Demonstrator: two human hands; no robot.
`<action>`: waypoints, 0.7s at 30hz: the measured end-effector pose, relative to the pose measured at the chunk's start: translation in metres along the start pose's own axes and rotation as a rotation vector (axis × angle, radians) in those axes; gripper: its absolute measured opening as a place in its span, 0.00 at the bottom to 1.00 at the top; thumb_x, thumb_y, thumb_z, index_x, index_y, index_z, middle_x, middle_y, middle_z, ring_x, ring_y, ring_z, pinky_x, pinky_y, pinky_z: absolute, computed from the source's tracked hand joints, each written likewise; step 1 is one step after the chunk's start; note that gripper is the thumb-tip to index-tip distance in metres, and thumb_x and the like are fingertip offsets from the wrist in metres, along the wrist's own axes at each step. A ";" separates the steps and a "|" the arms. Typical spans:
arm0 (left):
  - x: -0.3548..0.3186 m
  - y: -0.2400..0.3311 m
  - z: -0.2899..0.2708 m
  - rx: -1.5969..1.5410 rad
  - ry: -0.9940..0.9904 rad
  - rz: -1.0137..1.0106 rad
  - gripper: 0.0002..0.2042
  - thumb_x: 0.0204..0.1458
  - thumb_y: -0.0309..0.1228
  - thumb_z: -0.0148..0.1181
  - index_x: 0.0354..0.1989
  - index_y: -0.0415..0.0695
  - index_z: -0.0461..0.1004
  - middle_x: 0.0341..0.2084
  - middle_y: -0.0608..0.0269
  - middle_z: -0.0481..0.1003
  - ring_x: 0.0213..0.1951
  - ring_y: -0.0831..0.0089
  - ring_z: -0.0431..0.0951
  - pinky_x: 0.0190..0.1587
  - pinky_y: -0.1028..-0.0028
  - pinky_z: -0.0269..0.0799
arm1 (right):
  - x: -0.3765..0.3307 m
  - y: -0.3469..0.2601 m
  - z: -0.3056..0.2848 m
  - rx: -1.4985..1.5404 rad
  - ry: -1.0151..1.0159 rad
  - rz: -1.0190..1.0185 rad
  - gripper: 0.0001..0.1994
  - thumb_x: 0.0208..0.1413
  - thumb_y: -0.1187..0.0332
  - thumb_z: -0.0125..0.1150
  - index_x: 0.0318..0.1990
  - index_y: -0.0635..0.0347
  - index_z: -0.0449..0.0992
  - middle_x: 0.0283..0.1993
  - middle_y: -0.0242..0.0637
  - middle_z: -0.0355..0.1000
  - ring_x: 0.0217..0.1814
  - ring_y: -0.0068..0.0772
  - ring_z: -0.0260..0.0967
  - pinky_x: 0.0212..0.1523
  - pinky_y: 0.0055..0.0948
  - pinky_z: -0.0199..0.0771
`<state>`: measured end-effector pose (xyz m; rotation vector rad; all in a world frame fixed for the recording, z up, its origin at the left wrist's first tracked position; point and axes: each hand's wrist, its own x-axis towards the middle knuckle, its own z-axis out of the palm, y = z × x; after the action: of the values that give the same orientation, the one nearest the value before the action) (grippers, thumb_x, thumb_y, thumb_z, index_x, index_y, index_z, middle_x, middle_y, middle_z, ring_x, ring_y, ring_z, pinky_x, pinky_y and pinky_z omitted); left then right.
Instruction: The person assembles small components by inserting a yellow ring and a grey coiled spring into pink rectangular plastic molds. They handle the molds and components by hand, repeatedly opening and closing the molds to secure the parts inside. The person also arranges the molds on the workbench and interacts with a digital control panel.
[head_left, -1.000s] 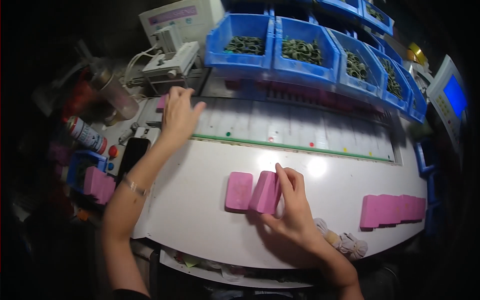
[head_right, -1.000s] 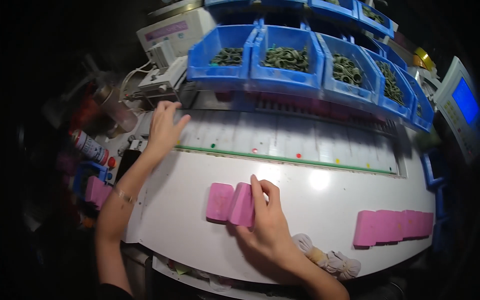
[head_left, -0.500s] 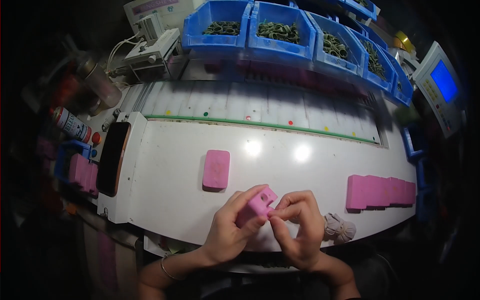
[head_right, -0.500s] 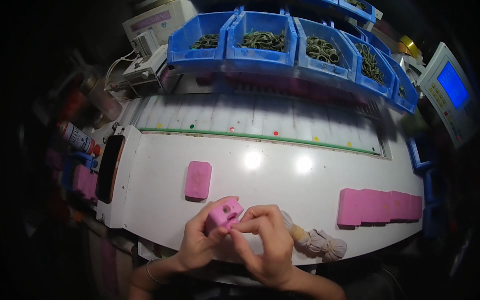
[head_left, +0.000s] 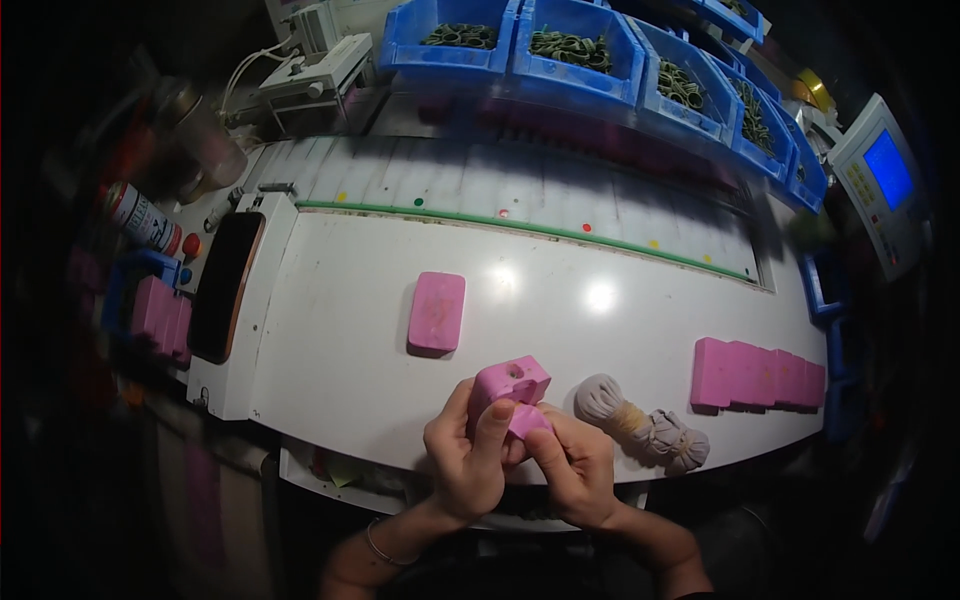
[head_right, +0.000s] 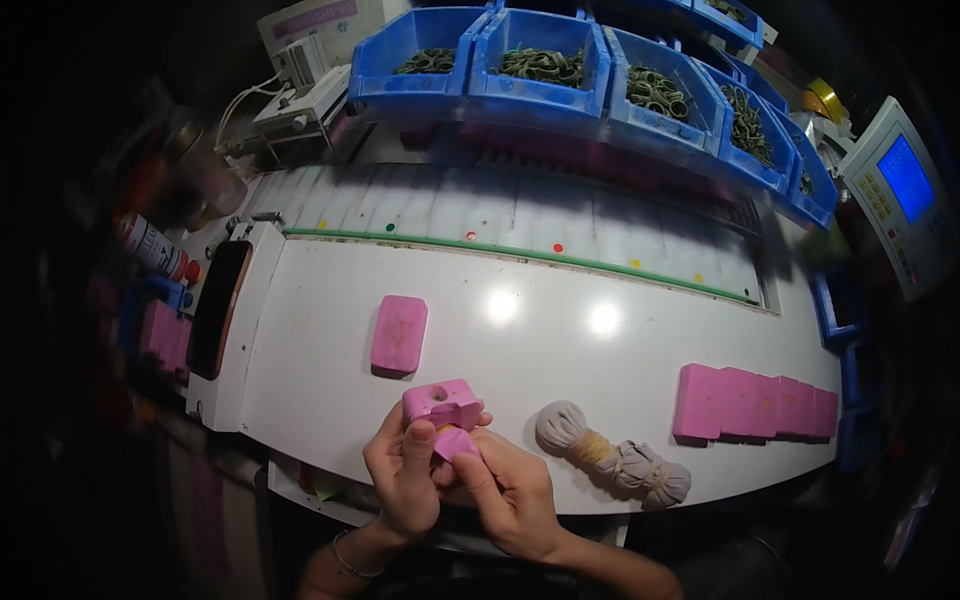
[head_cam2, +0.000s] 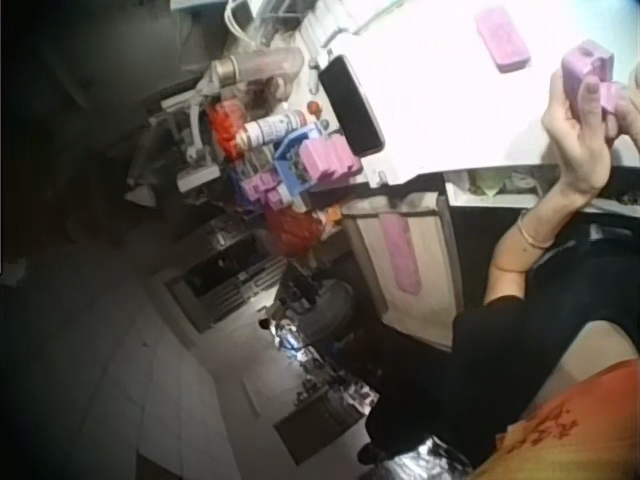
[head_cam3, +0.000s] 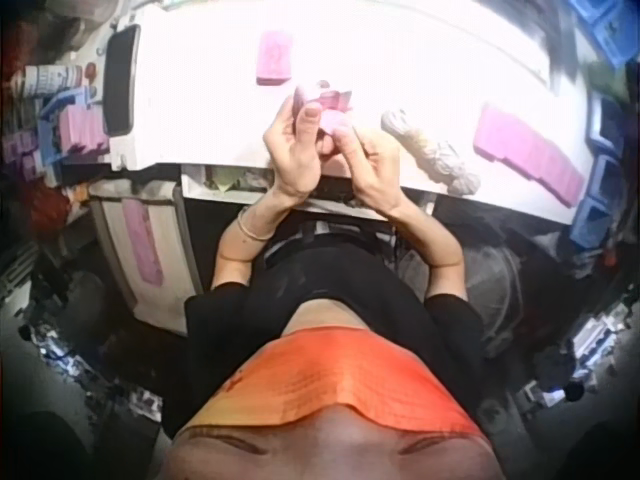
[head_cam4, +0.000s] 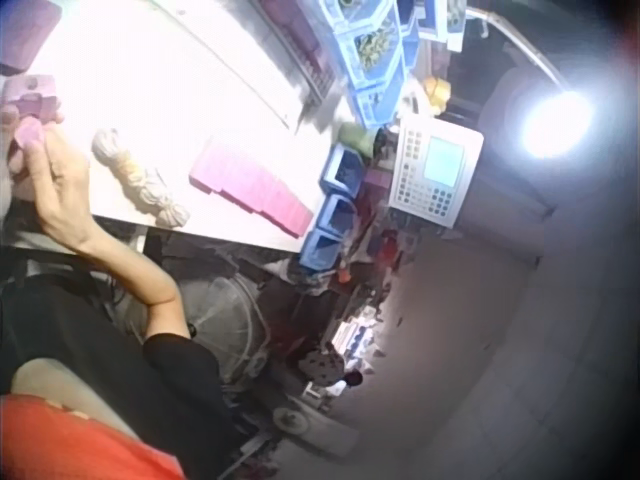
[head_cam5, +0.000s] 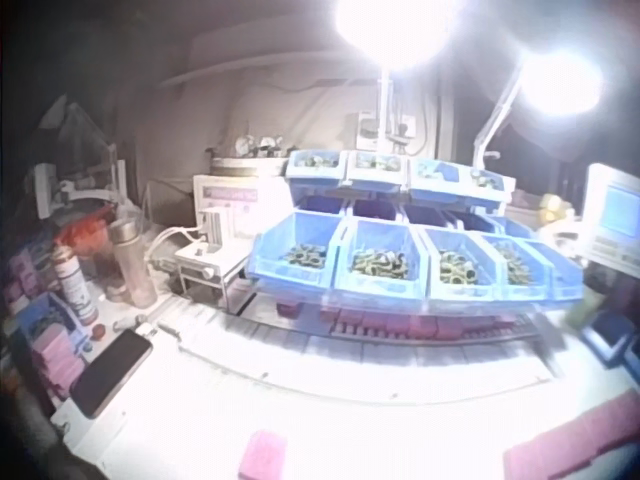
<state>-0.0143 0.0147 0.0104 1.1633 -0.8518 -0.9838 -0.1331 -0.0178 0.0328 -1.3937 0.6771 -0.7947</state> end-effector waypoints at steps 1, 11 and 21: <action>0.000 0.002 0.002 -0.009 0.015 -0.016 0.25 0.60 0.46 0.42 0.44 0.30 0.66 0.34 0.49 0.75 0.34 0.68 0.77 0.39 0.72 0.73 | 0.000 -0.001 0.002 -0.026 0.020 -0.032 0.09 0.60 0.74 0.45 0.32 0.69 0.71 0.32 0.39 0.68 0.33 0.26 0.67 0.36 0.22 0.67; 0.022 -0.008 -0.038 0.020 0.092 -0.228 0.25 0.62 0.46 0.36 0.39 0.32 0.70 0.20 0.59 0.72 0.19 0.73 0.73 0.22 0.75 0.71 | -0.007 -0.010 -0.031 -1.116 -0.185 0.306 0.17 0.59 0.62 0.50 0.23 0.65 0.69 0.14 0.38 0.64 0.16 0.37 0.63 0.21 0.34 0.63; 0.014 0.020 -0.014 -0.195 -0.284 -0.393 0.22 0.62 0.43 0.38 0.47 0.33 0.66 0.30 0.58 0.73 0.31 0.75 0.76 0.34 0.77 0.73 | 0.016 -0.016 -0.007 -0.745 -0.003 -0.460 0.30 0.44 0.67 0.66 0.53 0.75 0.65 0.50 0.53 0.63 0.53 0.53 0.62 0.52 0.37 0.69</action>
<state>0.0072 0.0080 0.0281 1.0558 -0.7407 -1.5486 -0.1310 -0.0354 0.0492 -2.2818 0.6898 -0.9399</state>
